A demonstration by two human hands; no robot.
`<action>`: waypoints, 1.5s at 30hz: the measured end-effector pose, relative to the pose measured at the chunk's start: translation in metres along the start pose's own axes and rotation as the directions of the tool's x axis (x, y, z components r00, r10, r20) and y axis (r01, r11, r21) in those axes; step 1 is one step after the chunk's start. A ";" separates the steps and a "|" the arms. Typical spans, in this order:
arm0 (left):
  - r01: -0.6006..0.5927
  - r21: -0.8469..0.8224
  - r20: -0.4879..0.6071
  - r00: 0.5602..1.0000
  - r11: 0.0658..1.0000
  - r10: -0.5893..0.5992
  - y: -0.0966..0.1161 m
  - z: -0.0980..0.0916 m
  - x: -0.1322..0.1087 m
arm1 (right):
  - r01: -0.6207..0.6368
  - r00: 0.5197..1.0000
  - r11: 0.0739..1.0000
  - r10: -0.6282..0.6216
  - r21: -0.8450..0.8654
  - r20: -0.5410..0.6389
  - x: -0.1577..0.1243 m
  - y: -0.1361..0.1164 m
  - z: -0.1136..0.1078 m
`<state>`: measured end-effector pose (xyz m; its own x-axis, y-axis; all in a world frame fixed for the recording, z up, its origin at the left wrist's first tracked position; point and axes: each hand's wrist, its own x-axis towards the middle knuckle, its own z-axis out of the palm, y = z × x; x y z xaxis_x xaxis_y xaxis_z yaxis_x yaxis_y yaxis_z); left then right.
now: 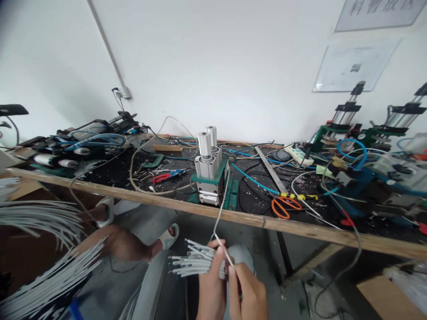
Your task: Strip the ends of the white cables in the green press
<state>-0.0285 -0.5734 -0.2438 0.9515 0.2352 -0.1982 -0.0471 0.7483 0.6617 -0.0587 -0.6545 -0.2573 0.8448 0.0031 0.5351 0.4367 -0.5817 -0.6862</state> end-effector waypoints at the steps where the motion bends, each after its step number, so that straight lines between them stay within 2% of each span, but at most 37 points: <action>1: 0.015 0.011 -0.010 1.000 1.000 -0.014 0.001 -0.002 0.000 | 0.049 0.999 0.997 -0.048 -0.052 0.004 -0.001 0.000 0.000; 3: 0.033 0.024 -0.018 0.999 0.999 -0.033 0.004 -0.005 0.000 | 0.142 0.990 0.980 -0.138 -0.139 0.036 0.001 0.001 -0.005; 5: 0.030 0.036 -0.011 0.999 0.999 -0.030 0.005 -0.007 0.000 | 0.160 0.984 0.980 -0.149 -0.115 0.096 0.010 -0.003 -0.016; 6: 0.022 0.040 -0.007 1.000 0.999 -0.021 0.006 -0.008 -0.001 | 0.124 0.985 0.990 -0.115 -0.061 0.129 0.018 -0.007 -0.022; 8: -0.007 0.044 -0.001 1.000 0.999 0.007 0.006 -0.008 -0.004 | -0.032 0.978 0.996 0.015 0.081 0.207 0.037 -0.015 -0.032; 10: -0.038 0.049 0.000 0.999 0.998 0.038 0.006 -0.007 -0.006 | -0.164 0.945 0.966 0.096 0.198 0.311 0.058 -0.024 -0.037; 14: -0.106 0.106 0.012 0.994 0.989 0.105 0.004 -0.009 -0.008 | -0.317 0.867 0.893 0.137 0.320 0.479 0.090 -0.031 -0.035; 18: -0.161 0.151 0.002 0.987 0.975 0.163 -0.002 -0.010 -0.009 | -0.448 0.800 0.800 0.161 0.398 0.578 0.099 -0.033 -0.029; 24: -0.237 0.224 -0.048 0.966 0.945 0.253 0.000 -0.004 -0.010 | -0.607 0.774 0.630 0.333 0.484 0.538 0.085 -0.040 -0.014; 29: -0.259 0.367 -0.109 0.942 0.894 0.317 0.017 0.001 -0.017 | -0.618 0.784 0.566 0.400 0.545 0.474 0.076 -0.047 -0.001; 36: -0.251 0.467 -0.100 0.938 0.848 0.332 0.026 0.005 -0.023 | -0.596 0.799 0.559 0.488 0.576 0.352 0.071 -0.051 0.006; 42: -0.239 0.489 -0.122 0.933 0.839 0.337 0.027 0.008 -0.026 | -0.563 0.817 0.553 0.483 0.614 0.315 0.068 -0.050 0.007; 45: -0.247 0.478 -0.118 0.933 0.843 0.341 0.029 0.011 -0.027 | -0.561 0.810 0.508 0.499 0.653 0.308 0.065 -0.051 0.009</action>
<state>-0.0523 -0.5647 -0.2112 0.8353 0.5479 -0.0449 -0.1298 0.2760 0.9524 -0.0231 -0.6177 -0.1914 0.9975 -0.0373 -0.0605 -0.0501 0.2340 -0.9710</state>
